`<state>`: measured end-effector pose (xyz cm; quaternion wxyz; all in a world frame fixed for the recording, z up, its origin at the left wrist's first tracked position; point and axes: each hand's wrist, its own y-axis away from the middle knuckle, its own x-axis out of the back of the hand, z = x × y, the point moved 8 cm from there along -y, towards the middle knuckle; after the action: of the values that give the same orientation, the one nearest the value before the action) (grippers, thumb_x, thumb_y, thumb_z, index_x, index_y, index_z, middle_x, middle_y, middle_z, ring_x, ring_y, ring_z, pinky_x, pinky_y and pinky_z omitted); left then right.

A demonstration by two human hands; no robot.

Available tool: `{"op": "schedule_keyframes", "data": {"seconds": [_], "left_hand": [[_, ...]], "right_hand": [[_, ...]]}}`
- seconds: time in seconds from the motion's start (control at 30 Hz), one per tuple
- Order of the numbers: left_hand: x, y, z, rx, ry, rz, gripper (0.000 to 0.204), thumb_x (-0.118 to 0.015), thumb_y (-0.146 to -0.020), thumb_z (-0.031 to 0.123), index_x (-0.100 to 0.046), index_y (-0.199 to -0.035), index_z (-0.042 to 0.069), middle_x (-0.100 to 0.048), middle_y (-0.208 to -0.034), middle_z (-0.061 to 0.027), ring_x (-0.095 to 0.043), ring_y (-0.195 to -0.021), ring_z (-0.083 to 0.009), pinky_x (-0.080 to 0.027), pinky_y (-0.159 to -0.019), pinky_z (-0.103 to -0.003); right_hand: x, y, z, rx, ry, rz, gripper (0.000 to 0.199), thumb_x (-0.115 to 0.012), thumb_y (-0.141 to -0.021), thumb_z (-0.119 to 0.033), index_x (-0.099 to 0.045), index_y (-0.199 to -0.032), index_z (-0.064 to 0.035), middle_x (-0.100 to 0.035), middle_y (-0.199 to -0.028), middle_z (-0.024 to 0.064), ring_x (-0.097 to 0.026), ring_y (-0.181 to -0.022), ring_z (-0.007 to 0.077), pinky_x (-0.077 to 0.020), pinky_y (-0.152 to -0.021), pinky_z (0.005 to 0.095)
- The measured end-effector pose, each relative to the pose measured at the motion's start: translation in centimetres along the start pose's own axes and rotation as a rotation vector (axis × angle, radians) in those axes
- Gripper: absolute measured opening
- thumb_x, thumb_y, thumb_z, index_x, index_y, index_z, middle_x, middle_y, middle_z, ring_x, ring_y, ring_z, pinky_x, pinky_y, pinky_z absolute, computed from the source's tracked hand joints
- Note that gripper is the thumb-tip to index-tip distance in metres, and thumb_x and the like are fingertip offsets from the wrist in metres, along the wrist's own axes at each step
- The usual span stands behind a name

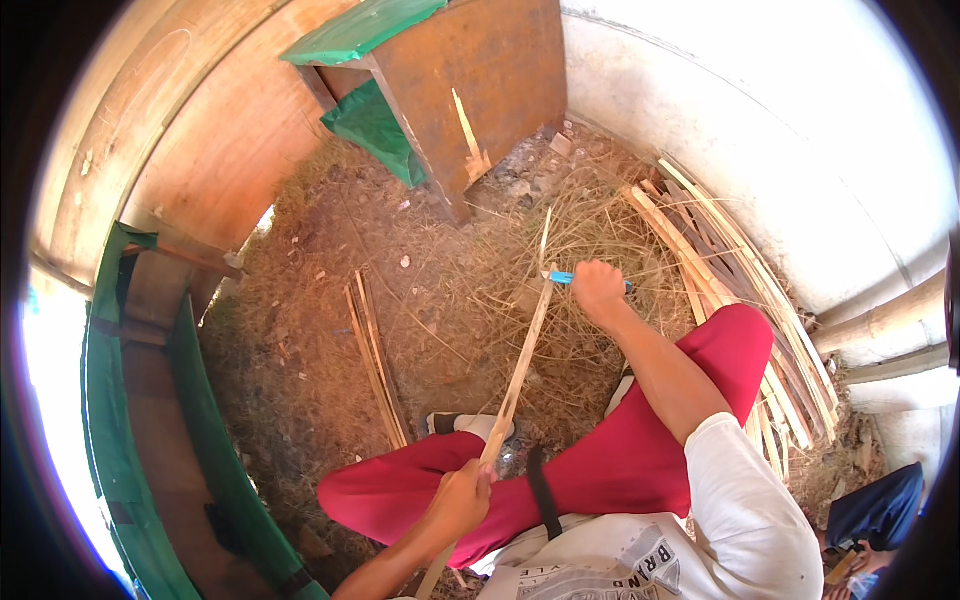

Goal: The person sits on the ground and uses a utility knife to shave a long bamboo strip, removing thin layers along its length. The person then uses a metal file to smooth the strip's surface.

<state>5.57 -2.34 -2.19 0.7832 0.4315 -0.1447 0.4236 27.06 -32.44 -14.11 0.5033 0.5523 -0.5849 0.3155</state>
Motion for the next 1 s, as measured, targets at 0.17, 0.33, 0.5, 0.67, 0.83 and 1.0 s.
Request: {"op": "schedule_keyframes", "data": {"seconds": [0.17, 0.33, 0.5, 0.67, 0.83, 1.0], "left_hand": [[1.1, 1.3, -0.9, 0.079, 0.018, -0.067, 0.028, -0.044, -0.106, 0.02, -0.06, -0.096, 0.0, -0.065, -0.072, -0.0162, -0.069, -0.073, -0.0345, -0.052, -0.07, -0.045], [0.9, 1.0, -1.7, 0.045, 0.026, -0.067, 0.037, -0.043, -0.108, 0.031, -0.06, -0.092, 0.003, -0.057, -0.066, -0.0049, -0.058, -0.059, -0.0144, -0.05, -0.057, -0.034], [1.8, 5.3, -3.6, 0.27, 0.178, -0.223, 0.034, -0.046, -0.108, 0.03, -0.058, -0.093, 0.001, -0.055, -0.063, -0.0046, -0.056, -0.058, -0.0134, -0.049, -0.057, -0.035], [4.0, 6.7, -7.5, 0.426, 0.391, -0.078, 0.035, -0.047, -0.108, 0.031, -0.058, -0.093, 0.001, -0.052, -0.061, -0.0031, -0.054, -0.056, -0.0114, -0.045, -0.054, -0.033], [2.5, -0.4, -5.4, 0.108, 0.189, -0.001, 0.045, -0.047, -0.107, 0.037, -0.062, -0.09, -0.002, -0.058, -0.065, -0.009, -0.056, -0.059, -0.0182, -0.044, -0.055, -0.037], [1.4, -6.7, -3.2, -0.006, -0.02, 0.116, 0.052, -0.044, -0.107, 0.04, -0.063, -0.087, -0.004, -0.063, -0.071, -0.0237, -0.061, -0.065, -0.0422, -0.047, -0.063, -0.049]], "right_hand": [[-0.9, -0.1, -0.1, 0.041, -0.023, 0.054, 0.021, -0.059, -0.09, -0.015, -0.071, -0.082, -0.0004, -0.071, -0.084, 0.0204, -0.072, -0.077, 0.0367, -0.0571, -0.066, 0.048], [-2.3, -0.5, 0.7, 0.051, 0.023, 0.03, 0.017, -0.061, -0.09, -0.014, -0.072, -0.085, -0.0018, -0.071, -0.085, 0.0184, -0.072, -0.077, 0.0343, -0.0572, -0.065, 0.0469], [-2.8, -1.4, 5.2, -0.069, 0.104, -0.123, 0.012, -0.063, -0.09, -0.007, -0.071, -0.084, -0.0001, -0.07, -0.082, 0.0173, -0.072, -0.077, 0.0321, -0.0571, -0.066, 0.0451], [-2.3, -0.7, 2.5, -0.059, -0.064, 0.006, 0.016, -0.068, -0.088, -0.012, -0.07, -0.083, 0.0033, -0.069, -0.079, 0.0185, -0.071, -0.074, 0.0304, -0.0566, -0.063, 0.0434], [2.7, 1.3, -3.3, -0.009, -0.268, -0.034, 0.02, -0.068, -0.087, -0.015, -0.07, -0.083, 0.0047, -0.068, -0.073, 0.02, -0.071, -0.071, 0.0327, -0.0573, -0.065, 0.0456], [5.6, 6.3, -8.3, 0.194, -0.336, 0.056, 0.018, -0.068, -0.08, -0.014, -0.072, -0.085, 0.0033, -0.068, -0.08, 0.0243, -0.07, -0.074, 0.0399, -0.0567, -0.067, 0.0496]]}}
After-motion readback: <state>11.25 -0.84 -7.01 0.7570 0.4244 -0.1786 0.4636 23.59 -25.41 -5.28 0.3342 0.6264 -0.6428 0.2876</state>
